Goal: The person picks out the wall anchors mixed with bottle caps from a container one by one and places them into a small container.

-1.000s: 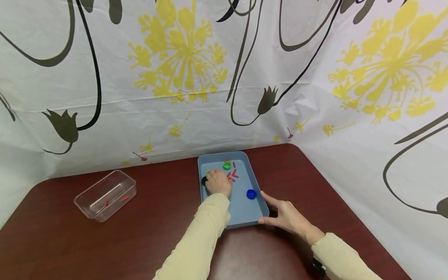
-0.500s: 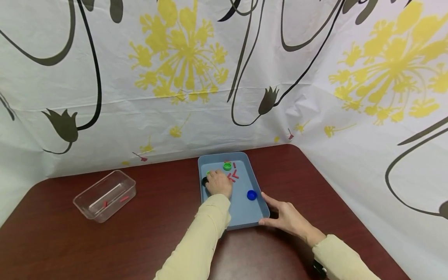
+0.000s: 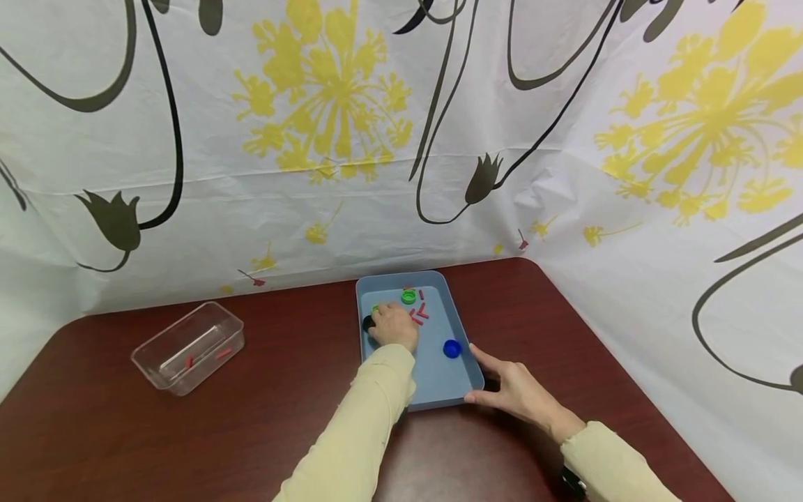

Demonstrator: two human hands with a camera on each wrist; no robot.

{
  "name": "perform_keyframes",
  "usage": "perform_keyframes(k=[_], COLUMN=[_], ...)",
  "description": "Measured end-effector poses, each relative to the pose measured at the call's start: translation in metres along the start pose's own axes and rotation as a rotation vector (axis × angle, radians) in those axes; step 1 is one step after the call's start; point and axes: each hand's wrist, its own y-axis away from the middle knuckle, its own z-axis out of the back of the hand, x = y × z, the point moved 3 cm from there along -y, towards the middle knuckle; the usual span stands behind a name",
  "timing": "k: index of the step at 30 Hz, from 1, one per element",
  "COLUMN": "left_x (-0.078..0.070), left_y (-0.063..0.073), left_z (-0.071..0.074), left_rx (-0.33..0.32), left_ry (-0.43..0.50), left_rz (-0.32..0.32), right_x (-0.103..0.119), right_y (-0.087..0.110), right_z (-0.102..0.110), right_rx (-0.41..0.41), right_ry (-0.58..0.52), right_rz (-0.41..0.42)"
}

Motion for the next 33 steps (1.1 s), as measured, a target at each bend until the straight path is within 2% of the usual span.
perform_keyframes(k=[11,19,26,33], left_x=[-0.001,-0.004,-0.012,-0.015], left_y=[0.003,0.005,0.012,0.016], left_z=[0.003,0.009,0.021,0.032], left_rx=[-0.012,0.022,0.035,0.065], left_ry=[0.014,0.081,0.134,0.183], left_rz=[-0.01,-0.024,-0.106,-0.143], right_x=[0.001,0.003,0.003,0.004], right_y=[0.001,0.002,0.002,0.001], right_z=[0.001,0.001,0.002,0.001], right_rx=[0.006,0.017,0.016,0.012], right_ry=[-0.016,-0.013,0.001,0.022], right_rz=[0.005,-0.009,0.002,0.007])
